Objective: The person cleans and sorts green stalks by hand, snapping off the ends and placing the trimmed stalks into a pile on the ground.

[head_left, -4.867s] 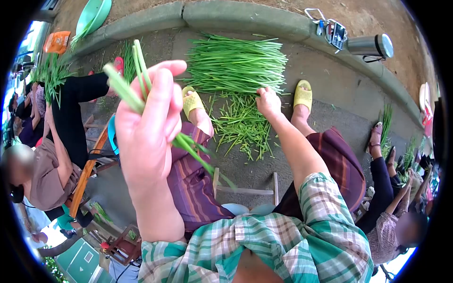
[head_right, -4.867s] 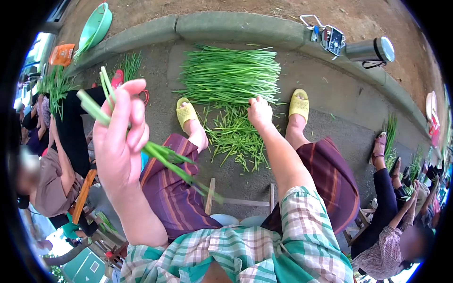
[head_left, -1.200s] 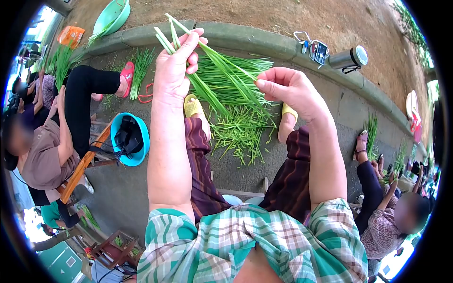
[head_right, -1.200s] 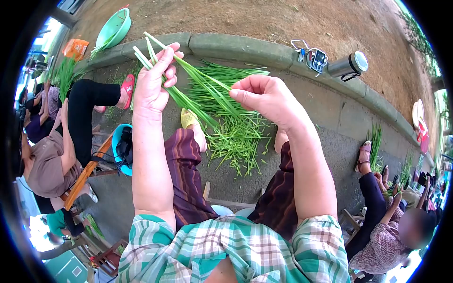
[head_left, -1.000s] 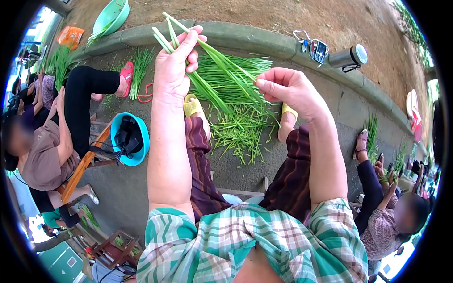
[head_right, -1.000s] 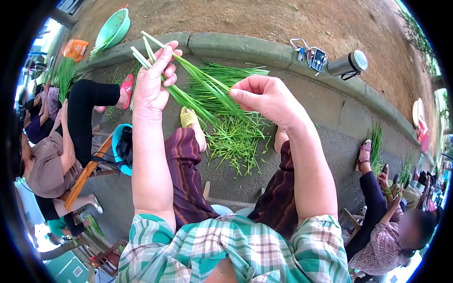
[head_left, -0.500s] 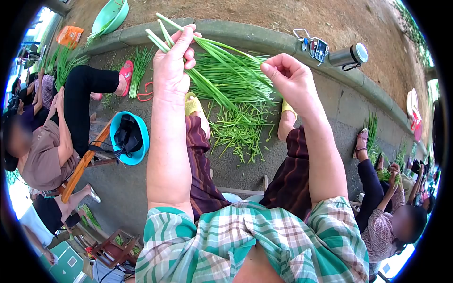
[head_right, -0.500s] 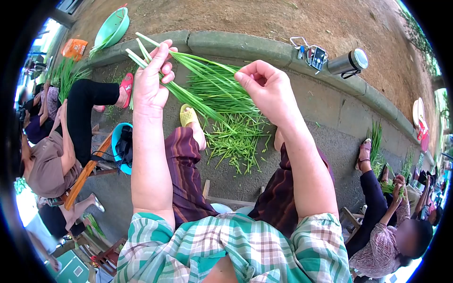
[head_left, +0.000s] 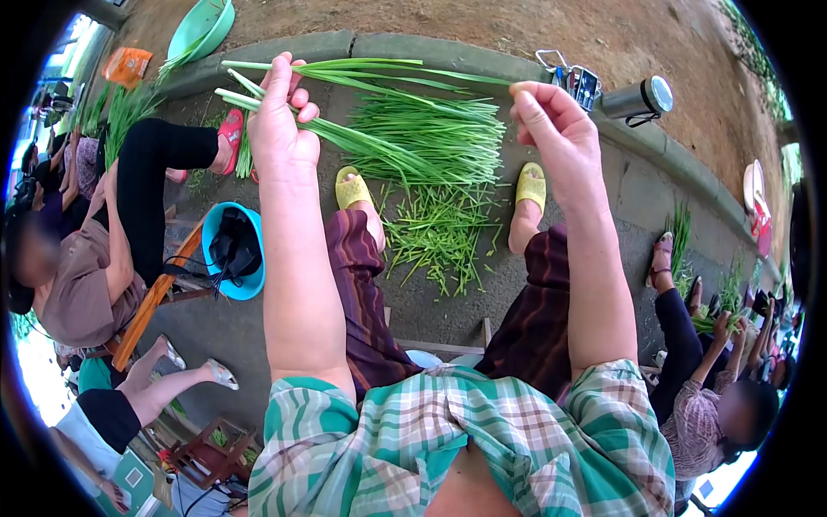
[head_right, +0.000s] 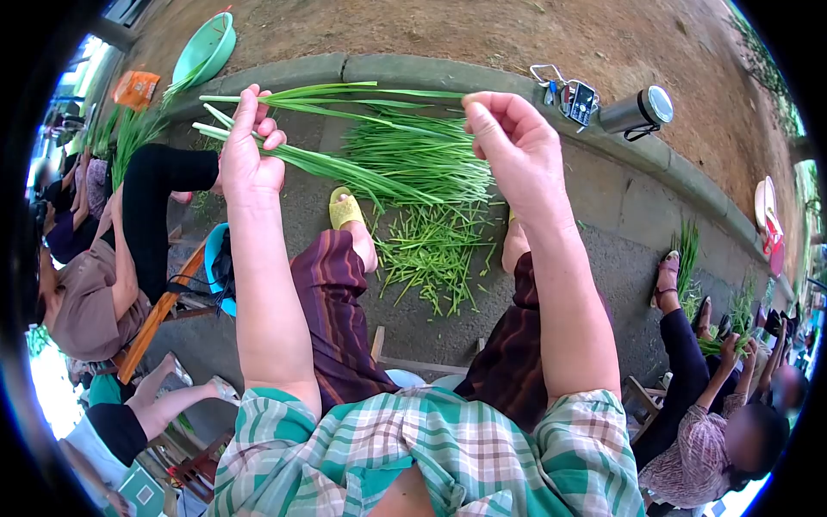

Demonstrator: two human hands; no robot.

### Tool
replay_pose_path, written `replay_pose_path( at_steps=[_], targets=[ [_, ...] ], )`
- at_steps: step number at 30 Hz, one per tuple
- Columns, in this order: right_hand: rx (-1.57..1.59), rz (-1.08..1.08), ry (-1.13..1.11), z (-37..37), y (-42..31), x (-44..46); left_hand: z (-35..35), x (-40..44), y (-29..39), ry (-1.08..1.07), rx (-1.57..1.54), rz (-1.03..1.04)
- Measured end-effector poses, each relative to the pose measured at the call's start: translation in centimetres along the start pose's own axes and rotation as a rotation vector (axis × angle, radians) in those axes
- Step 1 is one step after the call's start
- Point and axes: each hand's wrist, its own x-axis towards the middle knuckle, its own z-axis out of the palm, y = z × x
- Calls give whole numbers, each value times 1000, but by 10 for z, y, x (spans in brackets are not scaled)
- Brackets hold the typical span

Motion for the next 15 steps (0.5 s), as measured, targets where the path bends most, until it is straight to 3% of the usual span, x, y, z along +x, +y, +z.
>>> replay_pose_path(
  at_steps=[6, 11, 15],
  targets=[
    [-73, 119, -238, 7, -2, -6, 7, -4, -2, 7, 52, 11],
    [-191, 297, -264, 11, 9, -5, 12, -6, -10, -84, 53, -43],
    [-232, 277, -273, 12, 10, -5, 20, -11, -15, -112, 39, -67]
  ],
)
